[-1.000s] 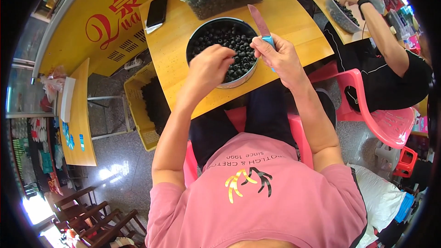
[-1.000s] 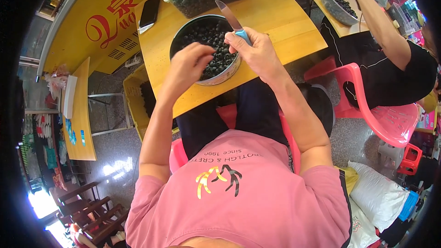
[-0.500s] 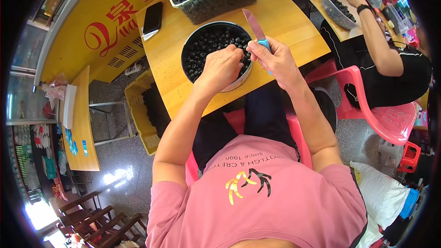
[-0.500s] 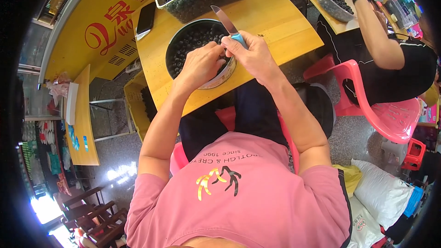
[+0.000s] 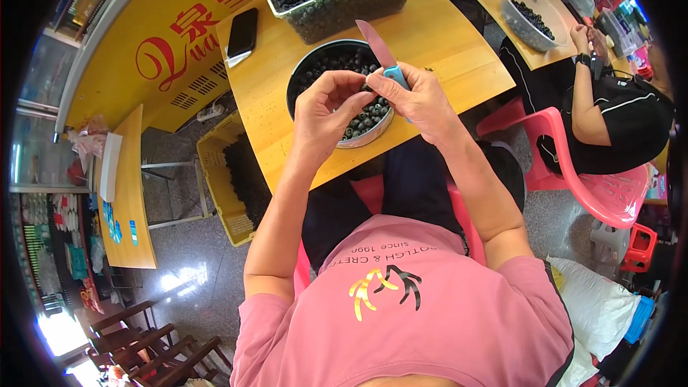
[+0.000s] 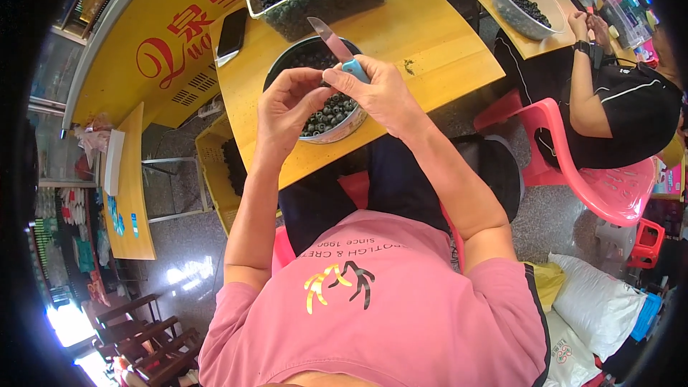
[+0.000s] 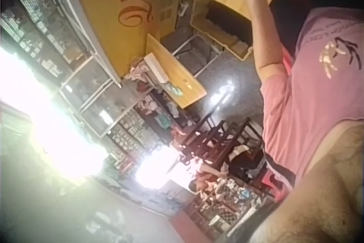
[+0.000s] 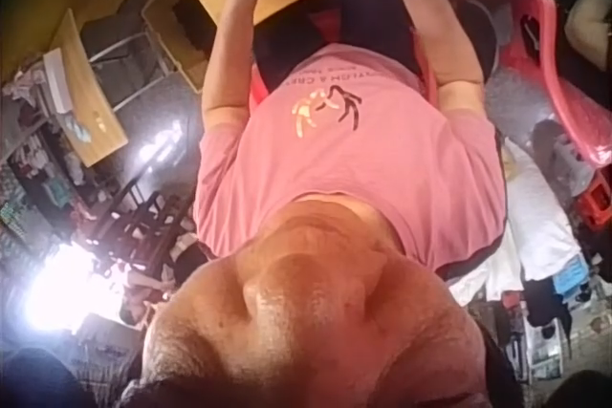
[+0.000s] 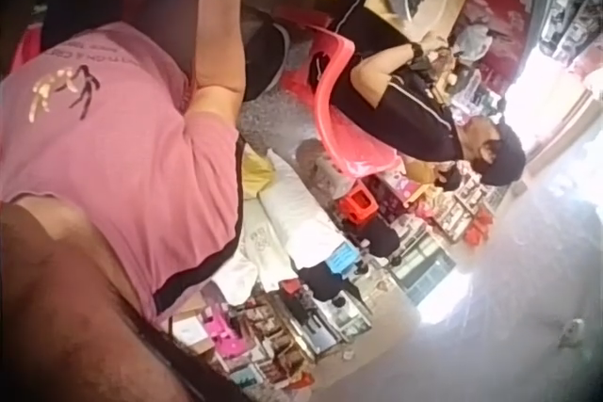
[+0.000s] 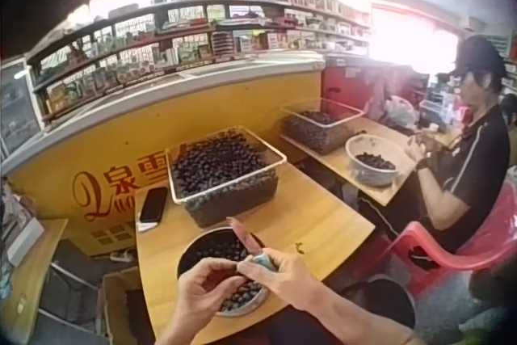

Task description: Using a small knife to trim or pit small dark fruits, likely olives, at a manual workstation.

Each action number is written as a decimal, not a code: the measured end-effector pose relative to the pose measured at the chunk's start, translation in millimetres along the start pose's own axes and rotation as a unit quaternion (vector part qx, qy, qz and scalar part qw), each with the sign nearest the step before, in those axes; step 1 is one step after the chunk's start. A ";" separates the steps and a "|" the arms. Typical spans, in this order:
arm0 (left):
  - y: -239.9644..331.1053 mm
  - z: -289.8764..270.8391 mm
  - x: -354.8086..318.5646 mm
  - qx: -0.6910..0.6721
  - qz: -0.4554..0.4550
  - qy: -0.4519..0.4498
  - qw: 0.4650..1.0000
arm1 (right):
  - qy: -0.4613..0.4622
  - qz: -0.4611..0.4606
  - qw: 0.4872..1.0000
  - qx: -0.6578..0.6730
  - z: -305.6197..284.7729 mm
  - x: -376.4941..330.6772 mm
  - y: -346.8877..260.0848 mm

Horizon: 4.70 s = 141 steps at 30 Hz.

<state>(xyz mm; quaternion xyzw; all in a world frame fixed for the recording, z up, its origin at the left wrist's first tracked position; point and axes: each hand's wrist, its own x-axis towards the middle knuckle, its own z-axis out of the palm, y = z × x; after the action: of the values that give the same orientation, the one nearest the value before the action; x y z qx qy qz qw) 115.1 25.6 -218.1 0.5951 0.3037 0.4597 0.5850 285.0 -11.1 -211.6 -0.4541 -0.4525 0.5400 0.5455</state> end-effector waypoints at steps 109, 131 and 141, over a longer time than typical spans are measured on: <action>1.3 -6.0 9.3 0.030 -0.027 -0.015 0.999 | 0.013 -0.035 0.999 -0.027 1.7 2.2 8.0; -1.9 -2.8 -18.8 -0.063 -0.042 0.082 0.994 | -0.031 -0.030 0.997 0.060 16.4 2.6 -1.0; -10.0 -4.5 -19.3 -0.132 -0.023 0.085 0.987 | 0.013 -0.170 0.974 -0.146 9.9 5.9 10.5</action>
<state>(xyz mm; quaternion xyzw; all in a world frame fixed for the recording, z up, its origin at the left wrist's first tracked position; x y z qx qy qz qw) 105.2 11.4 -232.0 0.4642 0.3022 0.5314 0.6410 273.4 -5.1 -220.2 -0.4520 -0.5897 0.3614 0.5632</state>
